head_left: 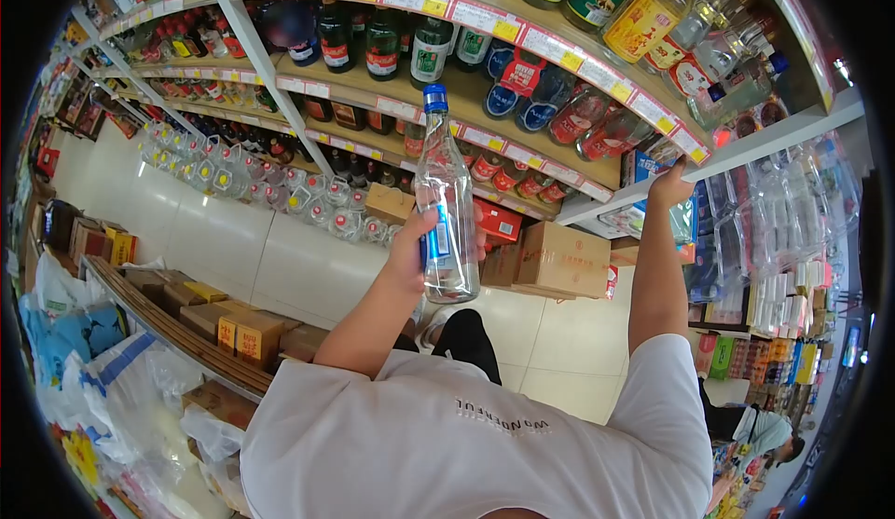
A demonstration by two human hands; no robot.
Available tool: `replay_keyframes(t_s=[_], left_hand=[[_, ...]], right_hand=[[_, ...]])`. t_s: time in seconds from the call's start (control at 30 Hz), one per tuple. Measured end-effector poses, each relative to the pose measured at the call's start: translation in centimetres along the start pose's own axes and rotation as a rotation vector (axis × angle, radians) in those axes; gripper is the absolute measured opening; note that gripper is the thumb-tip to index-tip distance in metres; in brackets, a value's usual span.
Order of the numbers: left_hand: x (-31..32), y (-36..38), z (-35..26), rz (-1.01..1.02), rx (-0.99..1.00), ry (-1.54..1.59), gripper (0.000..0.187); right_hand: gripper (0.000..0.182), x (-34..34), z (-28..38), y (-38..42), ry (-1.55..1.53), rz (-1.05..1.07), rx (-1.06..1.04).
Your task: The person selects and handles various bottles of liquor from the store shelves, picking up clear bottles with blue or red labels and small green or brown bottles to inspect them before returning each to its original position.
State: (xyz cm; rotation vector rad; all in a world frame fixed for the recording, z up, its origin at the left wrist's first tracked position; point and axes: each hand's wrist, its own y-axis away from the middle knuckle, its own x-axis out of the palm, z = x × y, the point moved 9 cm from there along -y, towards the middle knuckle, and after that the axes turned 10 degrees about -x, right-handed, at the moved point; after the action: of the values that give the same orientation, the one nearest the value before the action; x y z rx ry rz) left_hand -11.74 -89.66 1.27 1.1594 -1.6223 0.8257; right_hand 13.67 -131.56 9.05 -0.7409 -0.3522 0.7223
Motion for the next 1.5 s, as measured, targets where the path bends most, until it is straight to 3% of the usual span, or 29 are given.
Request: replay_keyframes(t_s=[0.2,0.4,0.63,0.77,0.8,1.03,1.13,1.2,1.3,1.33,1.5], left_hand=[[1.0,-0.1,-0.8,0.096,-0.048,0.253,0.073],[1.3,0.2,-0.5,-0.058,-0.056,0.203,0.074],[0.8,-0.2,0.3,0.020,-0.074,0.145,0.078],[1.8,0.0,0.3,-0.039,-0.056,0.031,0.077],[2.2,-0.3,0.5,0.057,-0.088,0.041,0.076],[3.7,-0.5,0.2,0.053,-0.092,0.159,0.083],[3.1,-0.6,0.4,0.020,-0.135,0.178,0.083],[2.4,-0.4,0.7,-0.028,-0.156,0.184,0.083],[2.0,-0.3,1.5,0.001,-0.202,0.229,0.086],[2.4,-0.3,1.6,0.116,-0.221,0.233,0.088],[3.2,-0.1,1.2,0.072,-0.160,0.178,0.093]], right_hand=[[0.029,0.1,0.0,0.2,0.037,0.020,0.027],[0.033,0.0,-1.4,-0.1,0.038,0.008,0.001],[0.029,-0.5,-2.8,-0.5,0.059,-0.039,-0.037],[0.029,-0.3,-1.7,-0.2,0.020,-0.025,0.008],[0.028,-0.3,-1.4,-0.2,0.032,-0.021,0.015],[0.026,-0.4,-2.7,-0.4,0.094,0.007,0.033],[0.033,-0.1,-1.5,-0.2,0.013,0.003,-0.023],[0.027,0.0,-1.3,-0.2,0.020,-0.002,-0.011],[0.029,-0.3,-1.5,-0.1,0.065,0.006,0.050],[0.031,-0.2,-1.6,-0.1,0.089,0.005,0.050],[0.032,-0.3,-1.8,-0.2,0.025,-0.031,0.003]])
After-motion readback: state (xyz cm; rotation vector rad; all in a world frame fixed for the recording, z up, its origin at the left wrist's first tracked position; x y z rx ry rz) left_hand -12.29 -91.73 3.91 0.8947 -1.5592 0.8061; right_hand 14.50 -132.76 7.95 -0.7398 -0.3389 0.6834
